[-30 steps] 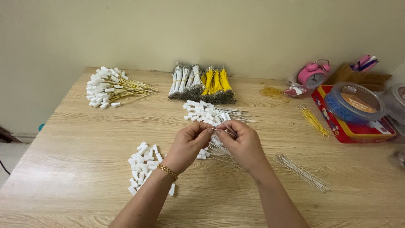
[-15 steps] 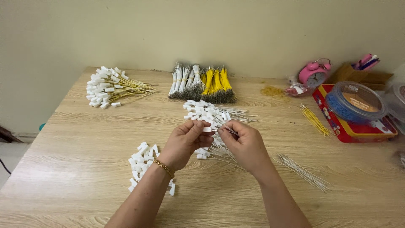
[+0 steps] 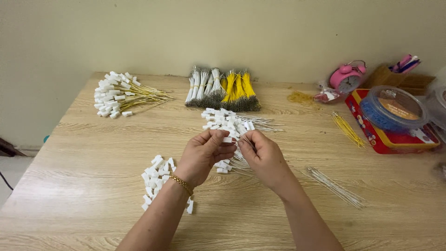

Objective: The recorder is seen assembling white plastic connectors onto metal wires at a table.

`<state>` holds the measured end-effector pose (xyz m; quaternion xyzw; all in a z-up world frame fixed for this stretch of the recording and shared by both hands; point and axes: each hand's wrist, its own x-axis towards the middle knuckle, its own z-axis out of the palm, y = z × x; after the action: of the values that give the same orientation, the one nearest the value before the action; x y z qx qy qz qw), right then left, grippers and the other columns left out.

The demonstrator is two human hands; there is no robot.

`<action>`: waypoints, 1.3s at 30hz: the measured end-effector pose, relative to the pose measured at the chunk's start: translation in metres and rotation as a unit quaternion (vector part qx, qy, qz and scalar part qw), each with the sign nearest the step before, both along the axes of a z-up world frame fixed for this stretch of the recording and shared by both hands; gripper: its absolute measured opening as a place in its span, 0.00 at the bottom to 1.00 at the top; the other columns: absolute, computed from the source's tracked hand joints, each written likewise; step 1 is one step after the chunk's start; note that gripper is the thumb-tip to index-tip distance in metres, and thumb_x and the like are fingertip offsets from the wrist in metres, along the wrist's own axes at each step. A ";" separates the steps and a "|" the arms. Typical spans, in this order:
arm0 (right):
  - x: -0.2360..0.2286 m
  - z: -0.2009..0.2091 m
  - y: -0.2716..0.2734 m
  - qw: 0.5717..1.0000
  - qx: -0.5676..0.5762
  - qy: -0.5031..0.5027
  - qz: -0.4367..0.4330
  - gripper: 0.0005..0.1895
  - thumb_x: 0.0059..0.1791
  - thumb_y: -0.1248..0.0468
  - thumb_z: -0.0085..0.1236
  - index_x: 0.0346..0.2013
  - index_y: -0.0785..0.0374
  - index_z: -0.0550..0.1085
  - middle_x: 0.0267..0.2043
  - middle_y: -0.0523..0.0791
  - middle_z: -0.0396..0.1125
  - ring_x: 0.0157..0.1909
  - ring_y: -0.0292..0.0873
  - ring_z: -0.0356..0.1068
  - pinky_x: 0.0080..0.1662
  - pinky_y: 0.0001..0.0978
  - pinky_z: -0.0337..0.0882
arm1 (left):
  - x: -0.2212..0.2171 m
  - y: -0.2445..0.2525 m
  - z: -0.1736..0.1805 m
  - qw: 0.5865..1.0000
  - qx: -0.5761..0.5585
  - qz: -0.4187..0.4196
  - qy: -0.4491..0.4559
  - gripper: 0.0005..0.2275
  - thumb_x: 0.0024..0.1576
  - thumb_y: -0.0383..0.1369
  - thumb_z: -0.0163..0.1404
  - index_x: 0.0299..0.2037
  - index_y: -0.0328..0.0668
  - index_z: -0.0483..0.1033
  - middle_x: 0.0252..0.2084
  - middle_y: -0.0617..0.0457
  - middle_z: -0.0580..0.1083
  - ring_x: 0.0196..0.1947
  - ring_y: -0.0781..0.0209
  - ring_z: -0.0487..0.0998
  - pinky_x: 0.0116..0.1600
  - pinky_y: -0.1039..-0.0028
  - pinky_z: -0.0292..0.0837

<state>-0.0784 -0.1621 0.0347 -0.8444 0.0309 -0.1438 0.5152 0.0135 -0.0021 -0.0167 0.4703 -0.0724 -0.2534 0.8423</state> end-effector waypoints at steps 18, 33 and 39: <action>0.004 -0.013 0.009 0.997 0.005 -0.071 -0.018 0.03 0.50 0.67 0.60 0.37 0.63 0.78 0.22 0.46 0.68 0.27 0.36 0.65 0.31 0.30 0.69 | 0.002 -0.007 -0.005 1.000 -0.022 0.022 0.002 0.12 0.61 0.38 0.56 0.45 0.35 0.77 0.35 0.37 0.80 0.37 0.47 0.85 0.46 0.59 0.84; -0.002 -0.012 0.013 0.997 -0.012 -0.071 0.002 0.04 0.52 0.67 0.56 0.38 0.64 0.77 0.25 0.46 0.68 0.27 0.35 0.63 0.30 0.31 0.69 | 0.005 0.003 -0.001 0.994 0.022 0.012 -0.104 0.10 0.61 0.33 0.56 0.43 0.32 0.78 0.36 0.42 0.80 0.36 0.50 0.85 0.45 0.60 0.85; -0.008 0.005 0.012 0.997 -0.014 -0.076 0.021 0.04 0.51 0.70 0.56 0.38 0.66 0.77 0.27 0.49 0.68 0.29 0.37 0.64 0.31 0.33 0.70 | -0.002 0.012 0.009 0.995 0.038 0.001 -0.097 0.10 0.63 0.34 0.53 0.45 0.32 0.77 0.35 0.44 0.80 0.35 0.54 0.85 0.43 0.66 0.86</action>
<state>-0.0859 -0.1506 0.0396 -0.8385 -0.0281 -0.1968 0.5074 0.0110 0.0101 -0.0074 0.5246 -0.1434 -0.2088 0.8128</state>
